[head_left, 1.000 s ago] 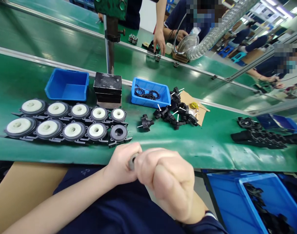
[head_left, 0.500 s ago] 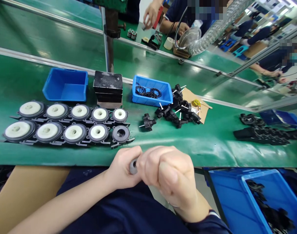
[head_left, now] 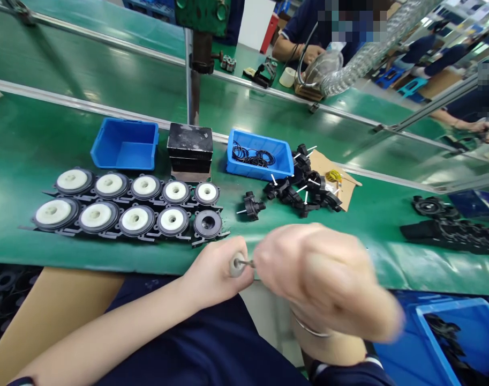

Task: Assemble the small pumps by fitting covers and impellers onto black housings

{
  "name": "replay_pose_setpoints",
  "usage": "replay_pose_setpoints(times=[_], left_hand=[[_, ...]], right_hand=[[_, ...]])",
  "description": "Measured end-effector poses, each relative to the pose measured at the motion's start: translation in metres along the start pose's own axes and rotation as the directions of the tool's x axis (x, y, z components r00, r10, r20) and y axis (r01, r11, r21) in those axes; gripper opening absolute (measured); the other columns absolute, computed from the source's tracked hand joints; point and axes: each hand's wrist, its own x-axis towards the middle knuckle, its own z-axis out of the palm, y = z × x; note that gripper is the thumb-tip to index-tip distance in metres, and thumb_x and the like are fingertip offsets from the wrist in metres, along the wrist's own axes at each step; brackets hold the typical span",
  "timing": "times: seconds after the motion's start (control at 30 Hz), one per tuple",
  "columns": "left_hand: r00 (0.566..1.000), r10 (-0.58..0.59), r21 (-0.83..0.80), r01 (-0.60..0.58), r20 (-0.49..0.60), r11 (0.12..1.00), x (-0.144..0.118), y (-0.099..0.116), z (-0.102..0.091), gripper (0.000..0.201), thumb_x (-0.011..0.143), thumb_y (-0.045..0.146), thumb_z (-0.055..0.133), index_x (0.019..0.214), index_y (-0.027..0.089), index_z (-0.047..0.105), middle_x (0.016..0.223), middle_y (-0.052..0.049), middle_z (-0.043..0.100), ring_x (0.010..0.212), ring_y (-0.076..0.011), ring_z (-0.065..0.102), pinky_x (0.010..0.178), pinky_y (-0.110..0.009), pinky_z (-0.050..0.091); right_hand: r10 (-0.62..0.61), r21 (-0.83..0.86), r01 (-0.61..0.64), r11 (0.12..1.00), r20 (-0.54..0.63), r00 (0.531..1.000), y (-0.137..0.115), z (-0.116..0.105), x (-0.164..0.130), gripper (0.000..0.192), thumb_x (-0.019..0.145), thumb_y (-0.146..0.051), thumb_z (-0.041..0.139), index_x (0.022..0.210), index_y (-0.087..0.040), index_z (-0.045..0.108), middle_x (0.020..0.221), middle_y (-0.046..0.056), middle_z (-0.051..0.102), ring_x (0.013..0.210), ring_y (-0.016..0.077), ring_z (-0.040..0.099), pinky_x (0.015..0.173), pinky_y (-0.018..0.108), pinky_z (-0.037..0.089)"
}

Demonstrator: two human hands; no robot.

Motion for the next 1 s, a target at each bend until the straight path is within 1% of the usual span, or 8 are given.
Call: replay_pose_setpoints(times=[0.1, 0.17, 0.3, 0.5, 0.63, 0.77, 0.9, 1.0], left_hand=[[0.998, 0.005, 0.109, 0.001, -0.059, 0.994, 0.005, 0.014, -0.024, 0.016, 0.086, 0.030, 0.065, 0.082, 0.021, 0.052, 0.074, 0.003, 0.057, 0.063, -0.0120, 0.054, 0.059, -0.026, 0.044], [0.992, -0.012, 0.156, 0.032, -0.125, 0.987, 0.010, 0.017, -0.039, 0.011, 0.090, 0.029, 0.061, 0.092, 0.022, 0.054, 0.089, 0.000, 0.063, 0.080, -0.0157, 0.062, 0.073, -0.029, 0.049], [0.989, 0.017, 0.252, 0.021, -0.149, 0.968, 0.019, 0.005, -0.055, 0.017, 0.091, 0.033, 0.066, 0.100, 0.022, 0.056, 0.113, -0.006, 0.066, 0.123, -0.0263, 0.060, 0.100, -0.041, 0.049], [0.967, 0.184, 0.525, -0.066, -0.176, 0.848, 0.018, -0.007, -0.057, 0.027, 0.093, 0.030, 0.064, 0.116, 0.017, 0.059, 0.131, -0.014, 0.060, 0.126, -0.0272, 0.059, 0.105, -0.043, 0.051], [0.981, 0.185, 0.651, -0.100, -0.064, 0.753, 0.020, -0.001, -0.063, 0.035, 0.096, 0.030, 0.057, 0.126, 0.013, 0.059, 0.138, -0.016, 0.058, 0.116, -0.0280, 0.066, 0.093, -0.041, 0.059], [0.985, 0.164, 0.699, -0.154, 0.053, 0.698, 0.021, 0.005, -0.072, 0.051, 0.094, 0.031, 0.060, 0.140, 0.012, 0.050, 0.146, -0.017, 0.051, 0.128, -0.0321, 0.058, 0.105, -0.046, 0.054], [0.974, 0.211, 0.669, -0.106, -0.078, 0.736, 0.009, 0.009, -0.084, 0.054, 0.095, 0.028, 0.056, 0.146, 0.021, 0.043, 0.149, -0.011, 0.049, 0.134, -0.0266, 0.053, 0.111, -0.041, 0.049], [0.898, 0.332, 0.687, -0.047, -0.289, 0.725, -0.008, 0.004, -0.104, 0.047, 0.092, 0.021, 0.057, 0.139, 0.024, 0.051, 0.141, -0.009, 0.057, 0.132, -0.0273, 0.055, 0.115, -0.045, 0.044]], right_hand=[[-0.026, -0.049, 0.026, 0.998, -0.002, 1.000, -0.032, -0.007, -0.001, 0.055, 0.095, -0.032, 0.055, 0.050, -0.020, 0.027, 0.045, -0.003, 0.037, 0.041, 0.0098, 0.040, 0.044, 0.028, 0.039], [-0.068, -0.031, 0.068, 0.997, -0.025, 0.997, -0.038, -0.012, -0.001, 0.055, 0.096, -0.031, 0.053, 0.049, -0.020, 0.026, 0.043, -0.003, 0.035, 0.038, 0.0094, 0.038, 0.040, 0.027, 0.037], [-0.165, 0.068, 0.170, 0.983, -0.073, 0.984, -0.015, -0.018, 0.004, 0.048, 0.093, -0.024, 0.048, 0.050, -0.021, 0.028, 0.043, -0.003, 0.032, 0.035, 0.0078, 0.030, 0.034, 0.025, 0.029], [-0.175, 0.119, 0.195, 0.974, -0.161, 0.971, 0.007, -0.020, 0.014, 0.048, 0.090, -0.021, 0.048, 0.047, -0.019, 0.028, 0.042, -0.004, 0.028, 0.035, 0.0059, 0.025, 0.034, 0.022, 0.022], [-0.117, 0.142, 0.149, 0.979, -0.213, 0.970, 0.011, -0.018, 0.025, 0.049, 0.089, -0.023, 0.051, 0.045, -0.019, 0.029, 0.042, -0.004, 0.030, 0.034, 0.0058, 0.026, 0.034, 0.021, 0.021], [-0.108, 0.157, 0.144, 0.977, -0.219, 0.970, 0.017, -0.012, 0.041, 0.051, 0.090, -0.024, 0.054, 0.045, -0.019, 0.030, 0.041, -0.005, 0.031, 0.034, 0.0056, 0.028, 0.035, 0.020, 0.021], [-0.110, 0.193, 0.148, 0.970, -0.195, 0.975, 0.028, -0.003, 0.056, 0.048, 0.086, -0.020, 0.059, 0.045, -0.019, 0.034, 0.042, -0.004, 0.035, 0.036, 0.0057, 0.031, 0.036, 0.020, 0.023], [-0.105, 0.222, 0.138, 0.965, -0.152, 0.983, 0.047, 0.004, 0.063, 0.048, 0.088, -0.021, 0.060, 0.046, -0.018, 0.038, 0.043, -0.004, 0.037, 0.037, 0.0050, 0.033, 0.037, 0.019, 0.024]])
